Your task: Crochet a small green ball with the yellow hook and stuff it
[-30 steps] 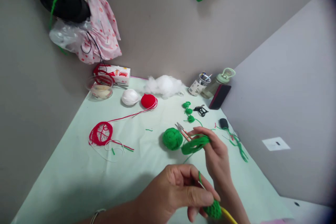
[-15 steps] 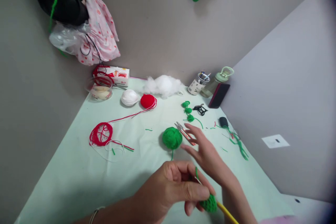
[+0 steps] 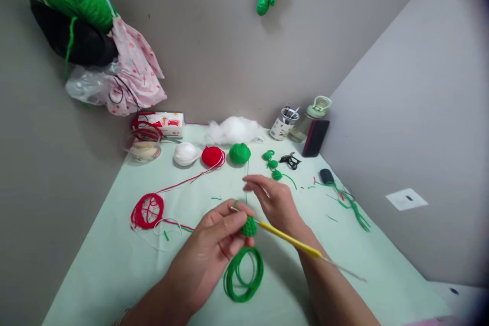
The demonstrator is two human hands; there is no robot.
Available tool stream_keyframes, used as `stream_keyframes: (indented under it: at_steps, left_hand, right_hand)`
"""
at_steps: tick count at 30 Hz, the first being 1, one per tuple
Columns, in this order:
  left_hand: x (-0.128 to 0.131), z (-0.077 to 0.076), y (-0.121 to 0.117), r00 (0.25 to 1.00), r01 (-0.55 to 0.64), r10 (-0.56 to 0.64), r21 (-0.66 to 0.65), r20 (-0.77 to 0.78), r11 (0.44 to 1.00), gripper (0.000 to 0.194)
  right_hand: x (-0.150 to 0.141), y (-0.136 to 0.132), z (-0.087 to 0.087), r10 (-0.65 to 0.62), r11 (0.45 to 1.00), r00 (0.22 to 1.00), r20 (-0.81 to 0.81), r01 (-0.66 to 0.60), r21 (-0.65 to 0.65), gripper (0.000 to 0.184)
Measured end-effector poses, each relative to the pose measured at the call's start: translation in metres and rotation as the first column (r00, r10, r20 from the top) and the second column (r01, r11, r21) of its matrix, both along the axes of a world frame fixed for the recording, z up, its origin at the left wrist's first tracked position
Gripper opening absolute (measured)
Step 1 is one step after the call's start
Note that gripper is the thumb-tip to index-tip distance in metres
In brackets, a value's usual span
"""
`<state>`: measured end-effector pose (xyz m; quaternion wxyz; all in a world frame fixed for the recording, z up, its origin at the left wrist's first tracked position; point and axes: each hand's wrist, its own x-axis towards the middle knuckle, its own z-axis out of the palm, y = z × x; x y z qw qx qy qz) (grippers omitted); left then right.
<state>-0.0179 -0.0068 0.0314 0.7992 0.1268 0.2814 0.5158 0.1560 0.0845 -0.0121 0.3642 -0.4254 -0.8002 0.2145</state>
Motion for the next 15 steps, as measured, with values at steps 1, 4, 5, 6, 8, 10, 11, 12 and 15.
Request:
stream_keyframes:
  at_steps: [1,4,5,6,8,10,11,12,15]
  left_hand:
    - [-0.001,-0.001,0.003,0.998,-0.056,0.055,-0.024,-0.008,0.998,0.023]
    - [-0.001,-0.008,0.009,0.988,-0.149,0.145,-0.095,-0.057,0.984,0.027]
    - [0.001,-0.011,0.011,0.988,-0.143,0.137,-0.107,-0.065,0.984,0.028]
    - [0.002,-0.015,0.012,0.991,-0.126,0.119,-0.111,-0.068,0.986,0.028]
    - [0.006,-0.022,0.012,0.994,-0.087,0.079,-0.1,-0.077,0.991,0.026]
    - [0.009,-0.027,0.012,0.992,-0.073,0.064,-0.078,-0.11,0.994,0.025]
    - [0.01,-0.029,0.012,0.989,-0.073,0.064,-0.064,-0.134,0.995,0.025]
    - [0.011,-0.029,0.011,0.985,-0.071,0.062,-0.049,-0.161,0.996,0.025]
    - [0.011,-0.027,0.01,0.967,-0.044,0.04,-0.011,-0.25,0.999,0.031]
  right_hand:
    - [0.002,-0.014,0.005,0.014,0.996,0.993,-0.114,-0.024,-0.086,0.02]
    - [0.005,-0.05,0.013,0.003,0.943,0.912,-0.411,-0.14,-0.303,0.029]
    - [0.005,-0.058,0.014,0.009,0.921,0.877,-0.48,-0.194,-0.337,0.039]
    - [0.003,-0.064,0.013,0.019,0.908,0.845,-0.534,-0.238,-0.346,0.041]
    - [-0.001,-0.068,0.008,0.012,0.907,0.799,-0.601,-0.261,-0.329,0.024]
    - [-0.006,-0.067,0.0,-0.034,0.917,0.754,-0.656,-0.237,-0.321,0.02]
    - [-0.008,-0.066,-0.004,-0.058,0.916,0.73,-0.681,-0.232,-0.327,0.021]
    - [-0.008,-0.065,-0.007,-0.087,0.91,0.705,-0.704,-0.231,-0.343,0.021]
    - [-0.008,-0.066,-0.014,-0.164,0.883,0.628,-0.761,-0.251,-0.397,0.024]
